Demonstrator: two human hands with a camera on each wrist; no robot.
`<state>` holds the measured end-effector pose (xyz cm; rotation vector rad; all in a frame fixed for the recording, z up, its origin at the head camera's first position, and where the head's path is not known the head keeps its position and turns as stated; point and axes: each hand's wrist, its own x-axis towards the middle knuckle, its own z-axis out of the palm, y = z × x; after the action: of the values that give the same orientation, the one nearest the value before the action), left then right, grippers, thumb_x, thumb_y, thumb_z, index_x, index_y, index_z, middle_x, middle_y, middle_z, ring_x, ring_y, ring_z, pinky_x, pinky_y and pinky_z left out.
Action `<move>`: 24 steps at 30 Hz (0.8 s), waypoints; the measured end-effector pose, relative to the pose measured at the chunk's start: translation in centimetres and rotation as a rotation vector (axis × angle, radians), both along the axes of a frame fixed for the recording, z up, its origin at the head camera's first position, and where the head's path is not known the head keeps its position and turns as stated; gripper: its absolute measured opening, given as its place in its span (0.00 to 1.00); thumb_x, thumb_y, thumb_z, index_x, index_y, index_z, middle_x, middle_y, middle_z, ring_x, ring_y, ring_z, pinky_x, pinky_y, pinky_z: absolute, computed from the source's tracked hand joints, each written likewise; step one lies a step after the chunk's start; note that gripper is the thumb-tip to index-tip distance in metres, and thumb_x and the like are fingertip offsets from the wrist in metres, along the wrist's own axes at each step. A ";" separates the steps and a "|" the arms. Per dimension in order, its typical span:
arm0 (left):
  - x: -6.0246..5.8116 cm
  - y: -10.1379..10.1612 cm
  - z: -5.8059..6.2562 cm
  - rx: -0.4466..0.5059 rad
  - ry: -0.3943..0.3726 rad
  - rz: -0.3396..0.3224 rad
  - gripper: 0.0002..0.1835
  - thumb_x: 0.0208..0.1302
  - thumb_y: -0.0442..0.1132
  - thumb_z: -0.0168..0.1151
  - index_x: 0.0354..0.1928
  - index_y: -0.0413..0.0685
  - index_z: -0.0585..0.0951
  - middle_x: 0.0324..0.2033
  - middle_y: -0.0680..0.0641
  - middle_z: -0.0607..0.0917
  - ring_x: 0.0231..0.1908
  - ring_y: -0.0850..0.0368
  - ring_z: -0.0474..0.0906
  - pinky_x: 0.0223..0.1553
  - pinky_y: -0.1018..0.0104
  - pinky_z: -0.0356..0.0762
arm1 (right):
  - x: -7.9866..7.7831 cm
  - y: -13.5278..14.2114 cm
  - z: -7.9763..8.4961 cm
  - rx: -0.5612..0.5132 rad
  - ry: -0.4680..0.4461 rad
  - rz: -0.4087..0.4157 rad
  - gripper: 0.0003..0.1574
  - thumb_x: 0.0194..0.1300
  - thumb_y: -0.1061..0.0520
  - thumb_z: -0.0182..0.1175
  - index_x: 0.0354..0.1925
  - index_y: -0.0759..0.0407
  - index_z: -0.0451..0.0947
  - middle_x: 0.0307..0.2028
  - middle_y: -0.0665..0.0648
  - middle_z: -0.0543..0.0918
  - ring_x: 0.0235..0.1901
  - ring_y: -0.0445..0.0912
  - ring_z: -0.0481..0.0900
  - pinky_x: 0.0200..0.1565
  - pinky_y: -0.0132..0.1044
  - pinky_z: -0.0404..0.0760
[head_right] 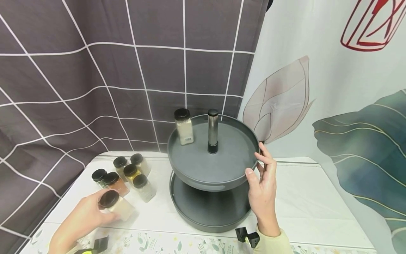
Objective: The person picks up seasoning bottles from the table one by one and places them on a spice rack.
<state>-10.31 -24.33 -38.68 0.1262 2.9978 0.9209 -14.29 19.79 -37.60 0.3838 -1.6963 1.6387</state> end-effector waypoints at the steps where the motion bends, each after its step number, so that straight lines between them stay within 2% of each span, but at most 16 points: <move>1: 0.0 0.1 0.1 -0.001 0.001 0.000 0.37 0.39 0.46 0.81 0.57 0.48 0.80 0.39 0.49 0.88 0.38 0.53 0.80 0.41 0.54 0.79 | 0.0 0.0 0.0 0.011 0.002 -0.010 0.23 0.66 0.74 0.48 0.60 0.73 0.65 0.72 0.65 0.63 0.73 0.50 0.58 0.67 0.27 0.64; 7: 0.2 0.4 0.5 -0.012 0.002 0.018 0.37 0.40 0.48 0.81 0.57 0.48 0.80 0.39 0.49 0.87 0.37 0.54 0.78 0.41 0.54 0.78 | 0.5 -0.1 0.2 0.070 -0.058 -0.091 0.20 0.70 0.72 0.49 0.59 0.75 0.65 0.71 0.61 0.65 0.72 0.48 0.62 0.67 0.27 0.65; 15: 0.4 0.8 0.9 0.010 0.079 0.044 0.34 0.41 0.46 0.82 0.54 0.49 0.80 0.44 0.46 0.88 0.43 0.50 0.82 0.45 0.50 0.80 | 0.7 -0.1 0.2 0.068 -0.099 -0.135 0.18 0.71 0.70 0.51 0.57 0.74 0.68 0.70 0.58 0.68 0.71 0.46 0.64 0.65 0.27 0.67; 18: 0.3 1.1 1.3 0.034 0.084 0.058 0.34 0.42 0.45 0.81 0.55 0.50 0.80 0.45 0.46 0.87 0.45 0.48 0.82 0.45 0.49 0.79 | 0.7 -0.1 0.2 0.069 -0.104 -0.144 0.18 0.71 0.69 0.52 0.57 0.74 0.68 0.70 0.58 0.68 0.71 0.46 0.64 0.65 0.28 0.67; 24: -0.2 1.4 2.4 0.002 0.108 0.054 0.37 0.43 0.46 0.81 0.58 0.48 0.78 0.42 0.46 0.87 0.42 0.48 0.81 0.41 0.51 0.79 | 0.6 -0.1 0.4 0.079 -0.095 -0.159 0.16 0.71 0.68 0.52 0.55 0.75 0.69 0.69 0.58 0.69 0.70 0.46 0.65 0.66 0.29 0.67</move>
<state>-10.53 -22.89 -36.24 0.0987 3.1135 0.9517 -13.69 19.73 -37.22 0.2057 -1.8175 1.4983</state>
